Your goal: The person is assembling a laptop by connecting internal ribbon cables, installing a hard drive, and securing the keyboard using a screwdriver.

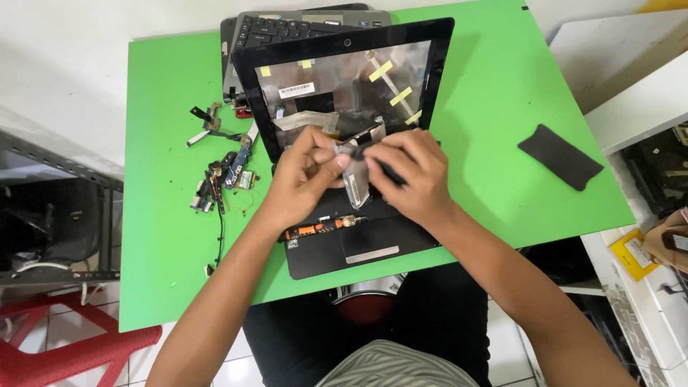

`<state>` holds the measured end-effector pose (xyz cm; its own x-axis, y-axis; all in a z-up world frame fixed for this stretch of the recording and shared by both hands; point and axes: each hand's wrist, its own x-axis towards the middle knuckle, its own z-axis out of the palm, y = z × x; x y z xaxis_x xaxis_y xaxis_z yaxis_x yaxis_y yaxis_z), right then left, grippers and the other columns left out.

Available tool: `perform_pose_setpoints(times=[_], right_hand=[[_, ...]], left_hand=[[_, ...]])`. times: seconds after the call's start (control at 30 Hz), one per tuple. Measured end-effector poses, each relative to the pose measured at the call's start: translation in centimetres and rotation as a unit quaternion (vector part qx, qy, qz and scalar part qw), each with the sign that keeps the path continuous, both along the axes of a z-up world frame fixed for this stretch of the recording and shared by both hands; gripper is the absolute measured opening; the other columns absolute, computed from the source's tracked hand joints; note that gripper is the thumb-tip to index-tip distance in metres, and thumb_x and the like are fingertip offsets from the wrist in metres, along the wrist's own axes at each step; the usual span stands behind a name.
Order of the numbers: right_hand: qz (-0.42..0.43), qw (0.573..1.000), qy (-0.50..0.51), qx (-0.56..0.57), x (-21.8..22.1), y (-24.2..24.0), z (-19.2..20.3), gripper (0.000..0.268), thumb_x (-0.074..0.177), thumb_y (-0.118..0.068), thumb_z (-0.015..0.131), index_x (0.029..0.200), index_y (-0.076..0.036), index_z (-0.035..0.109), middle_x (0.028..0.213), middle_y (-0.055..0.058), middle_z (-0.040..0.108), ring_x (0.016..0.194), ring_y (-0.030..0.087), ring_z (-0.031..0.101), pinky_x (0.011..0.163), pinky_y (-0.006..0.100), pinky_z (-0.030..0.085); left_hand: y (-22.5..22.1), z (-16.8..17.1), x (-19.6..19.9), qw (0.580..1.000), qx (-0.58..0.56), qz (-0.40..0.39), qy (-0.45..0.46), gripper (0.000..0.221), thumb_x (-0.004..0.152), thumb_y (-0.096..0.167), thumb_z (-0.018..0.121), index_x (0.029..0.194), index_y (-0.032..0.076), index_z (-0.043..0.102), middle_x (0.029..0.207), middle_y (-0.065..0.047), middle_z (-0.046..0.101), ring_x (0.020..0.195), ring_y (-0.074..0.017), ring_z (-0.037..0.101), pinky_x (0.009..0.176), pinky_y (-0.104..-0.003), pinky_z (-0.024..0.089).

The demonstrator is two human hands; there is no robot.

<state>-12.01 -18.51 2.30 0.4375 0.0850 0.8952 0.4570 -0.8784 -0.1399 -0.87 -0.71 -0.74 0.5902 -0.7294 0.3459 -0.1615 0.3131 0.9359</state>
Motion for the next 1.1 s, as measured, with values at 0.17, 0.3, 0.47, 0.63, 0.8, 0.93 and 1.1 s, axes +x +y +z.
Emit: perform_pose_setpoints(times=[0.17,0.3,0.47,0.63,0.8,0.93,1.1], right_hand=[[0.042,0.998,0.003,-0.051,0.0,1.3,0.4,0.005,0.090,-0.005,0.075,0.092,-0.010,0.074,0.086,0.006,0.063,0.073,0.025,0.060,0.069,0.038,0.049],[0.026,0.998,-0.034,-0.039,0.1,0.6,1.1,0.006,0.095,-0.006,0.071,0.095,-0.010,0.075,0.086,0.005,0.062,0.070,0.021,0.058,0.066,0.034,0.048],[0.028,0.998,-0.034,-0.047,0.1,1.1,1.6,0.006,0.094,-0.004,0.071,0.095,-0.010,0.074,0.086,0.005,0.062,0.072,0.023,0.060,0.067,0.034,0.047],[0.057,0.996,-0.008,-0.066,0.3,0.7,1.2,0.007,0.092,-0.005,0.073,0.090,-0.011,0.075,0.084,0.005,0.062,0.072,0.021,0.059,0.070,0.033,0.046],[-0.026,0.999,-0.036,0.007,0.1,-1.0,1.2,0.009,0.098,-0.008,0.069,0.099,-0.011,0.077,0.087,0.003,0.063,0.068,0.018,0.055,0.069,0.032,0.046],[-0.030,0.999,-0.033,-0.007,0.6,-0.9,-0.6,0.005,0.093,-0.012,0.073,0.095,-0.014,0.077,0.088,0.001,0.064,0.073,0.021,0.059,0.070,0.034,0.047],[0.066,0.996,-0.001,-0.057,0.3,1.1,0.8,0.007,0.089,-0.006,0.073,0.087,-0.013,0.075,0.082,0.003,0.061,0.071,0.022,0.057,0.068,0.033,0.046]], left_hand=[[0.5,-0.4,0.7,1.000,0.005,0.005,0.003,0.016,0.106,0.013,0.057,0.109,0.000,0.048,0.090,-0.014,0.074,0.077,-0.0096,0.069,0.073,-0.032,0.067],[0.1,0.7,-0.5,0.999,0.035,0.001,0.025,0.019,0.103,0.016,0.062,0.108,0.001,0.051,0.093,-0.017,0.075,0.081,-0.0134,0.072,0.073,-0.033,0.067],[0.1,0.2,-0.1,0.999,0.015,0.034,0.015,0.018,0.106,0.016,0.058,0.109,0.000,0.050,0.086,-0.017,0.072,0.076,-0.0165,0.072,0.072,-0.035,0.068],[1.1,-1.0,1.9,0.997,-0.016,0.076,0.014,0.013,0.109,0.015,0.051,0.110,0.003,0.045,0.084,-0.015,0.070,0.082,-0.0200,0.075,0.074,-0.036,0.068],[0.6,-0.1,0.2,0.997,-0.001,0.056,0.058,0.016,0.106,0.016,0.056,0.110,0.003,0.048,0.079,-0.014,0.071,0.079,-0.0218,0.077,0.071,-0.034,0.068],[0.7,-0.2,0.6,0.997,0.019,0.065,0.042,0.017,0.106,0.018,0.058,0.110,0.004,0.050,0.077,-0.012,0.070,0.077,-0.0185,0.076,0.070,-0.032,0.067],[0.9,-0.7,1.3,0.998,-0.014,0.055,-0.004,0.016,0.108,0.014,0.054,0.112,0.001,0.046,0.084,-0.018,0.072,0.080,-0.0207,0.075,0.073,-0.038,0.067]])
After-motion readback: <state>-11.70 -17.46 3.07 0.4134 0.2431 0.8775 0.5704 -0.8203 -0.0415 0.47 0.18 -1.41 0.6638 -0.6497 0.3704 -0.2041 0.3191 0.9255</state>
